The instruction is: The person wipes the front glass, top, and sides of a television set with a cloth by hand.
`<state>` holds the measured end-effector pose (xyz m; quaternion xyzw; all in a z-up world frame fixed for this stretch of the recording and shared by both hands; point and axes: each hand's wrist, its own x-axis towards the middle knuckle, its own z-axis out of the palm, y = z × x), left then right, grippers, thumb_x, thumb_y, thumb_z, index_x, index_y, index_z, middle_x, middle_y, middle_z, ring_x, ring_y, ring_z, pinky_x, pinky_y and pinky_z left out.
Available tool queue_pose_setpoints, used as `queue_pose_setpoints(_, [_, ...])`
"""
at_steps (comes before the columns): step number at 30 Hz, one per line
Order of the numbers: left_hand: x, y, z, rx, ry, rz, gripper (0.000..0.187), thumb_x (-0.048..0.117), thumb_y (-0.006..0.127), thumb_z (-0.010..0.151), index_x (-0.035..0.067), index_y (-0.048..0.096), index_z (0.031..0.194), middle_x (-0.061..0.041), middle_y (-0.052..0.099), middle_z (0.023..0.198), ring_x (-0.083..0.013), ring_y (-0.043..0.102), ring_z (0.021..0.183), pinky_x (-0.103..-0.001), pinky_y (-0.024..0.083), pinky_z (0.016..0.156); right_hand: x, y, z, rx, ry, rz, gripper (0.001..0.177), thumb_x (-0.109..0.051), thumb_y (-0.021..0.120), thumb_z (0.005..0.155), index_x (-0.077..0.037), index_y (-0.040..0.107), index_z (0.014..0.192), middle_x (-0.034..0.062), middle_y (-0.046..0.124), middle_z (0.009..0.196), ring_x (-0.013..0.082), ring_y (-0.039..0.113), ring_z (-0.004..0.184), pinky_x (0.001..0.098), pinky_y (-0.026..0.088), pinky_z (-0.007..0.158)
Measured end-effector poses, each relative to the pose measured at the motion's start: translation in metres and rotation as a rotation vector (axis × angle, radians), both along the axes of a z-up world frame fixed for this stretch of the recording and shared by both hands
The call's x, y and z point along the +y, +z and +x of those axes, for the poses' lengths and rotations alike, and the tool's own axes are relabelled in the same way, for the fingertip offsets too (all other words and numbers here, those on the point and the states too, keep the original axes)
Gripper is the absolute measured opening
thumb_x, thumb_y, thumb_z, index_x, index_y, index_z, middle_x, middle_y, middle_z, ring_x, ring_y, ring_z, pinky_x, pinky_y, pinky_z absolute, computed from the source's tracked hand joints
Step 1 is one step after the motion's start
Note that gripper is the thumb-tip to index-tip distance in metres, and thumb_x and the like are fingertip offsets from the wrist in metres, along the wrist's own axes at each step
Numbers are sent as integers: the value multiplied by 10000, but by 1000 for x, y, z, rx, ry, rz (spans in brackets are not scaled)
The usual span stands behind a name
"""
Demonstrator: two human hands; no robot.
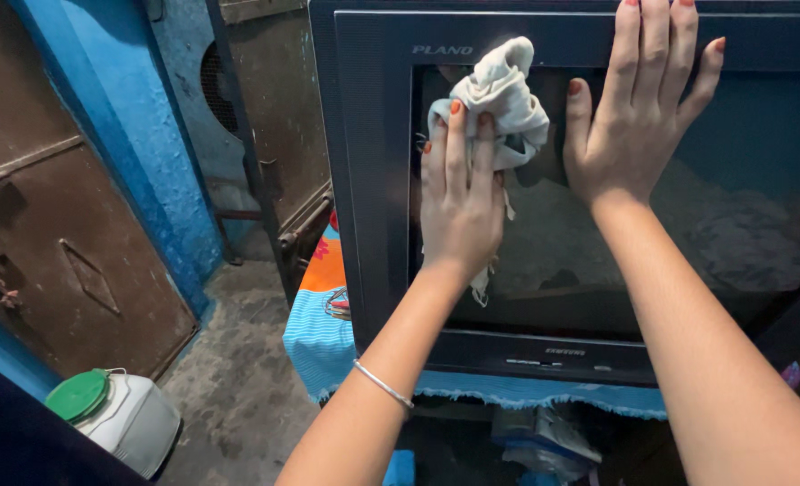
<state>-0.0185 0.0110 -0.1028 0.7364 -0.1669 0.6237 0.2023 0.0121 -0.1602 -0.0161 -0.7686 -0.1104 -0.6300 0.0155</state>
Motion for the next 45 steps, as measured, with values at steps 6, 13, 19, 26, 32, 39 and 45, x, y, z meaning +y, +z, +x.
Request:
queue_pose_setpoints(6, [8, -13, 3, -14, 8, 108, 673, 214, 585, 1057, 80, 285, 1645, -184, 213, 1682, -379, 249, 1580, -536, 281, 1305, 0, -1, 2, 1, -25, -1, 689, -541, 280, 1172, -72, 341, 1673, 120, 325, 1725, 321, 197, 1592, 592, 47, 1269])
queue_pose_setpoints(13, [9, -15, 3, -20, 24, 117, 671, 211, 586, 1048, 81, 299, 1640, -181, 234, 1680, -369, 257, 1586, -524, 289, 1306, 1, -1, 1, -9, 1, 5, 675, -527, 278, 1179, -71, 327, 1675, 122, 322, 1732, 327, 182, 1600, 586, 37, 1278])
queue_pose_setpoints(19, [0, -10, -12, -40, 40, 84, 655, 104, 624, 987, 37, 406, 1600, -154, 284, 1646, -350, 333, 1531, -480, 348, 1293, 3, 2, -8, -13, 54, 3, 639, -488, 339, 1181, -82, 333, 1674, 117, 331, 1727, 328, 199, 1603, 586, 37, 1274])
queue_pose_setpoints(26, [-7, 14, -48, 115, -348, -127, 655, -33, 598, 837, 52, 563, 1485, -169, 380, 1585, -347, 452, 1341, -414, 440, 1169, 14, 7, -37, -14, 323, 64, 572, -350, 496, 1168, -36, 426, 1641, 165, 381, 1707, 371, 259, 1613, 579, 105, 1305])
queue_pose_setpoints(32, [-13, 45, -55, 282, -1059, -343, 662, -32, 507, 815, 38, 495, 1473, -203, 473, 1534, -327, 483, 1454, -380, 392, 1227, 49, -34, -57, -5, 680, 370, 409, -19, 615, 1012, -15, 598, 1421, 187, 566, 1404, 331, 561, 1389, 450, 430, 1212])
queue_pose_setpoints(39, [3, 101, -33, -79, -61, 61, 609, 143, 591, 920, 128, 481, 1519, -73, 404, 1641, -250, 336, 1579, -468, 247, 1354, 17, -27, -54, -159, 344, 469, 296, 132, 595, 973, -25, 693, 1204, 133, 537, 1257, 290, 531, 1210, 407, 444, 1048])
queue_pose_setpoints(45, [0, 118, 7, -104, 93, 111, 578, 396, 599, 1021, 141, 464, 1521, -47, 470, 1539, -240, 361, 1517, -478, 180, 1327, 28, -35, -51, -144, 211, 72, 369, 107, 627, 968, -7, 723, 1306, 116, 527, 1305, 311, 468, 1167, 416, 465, 1085])
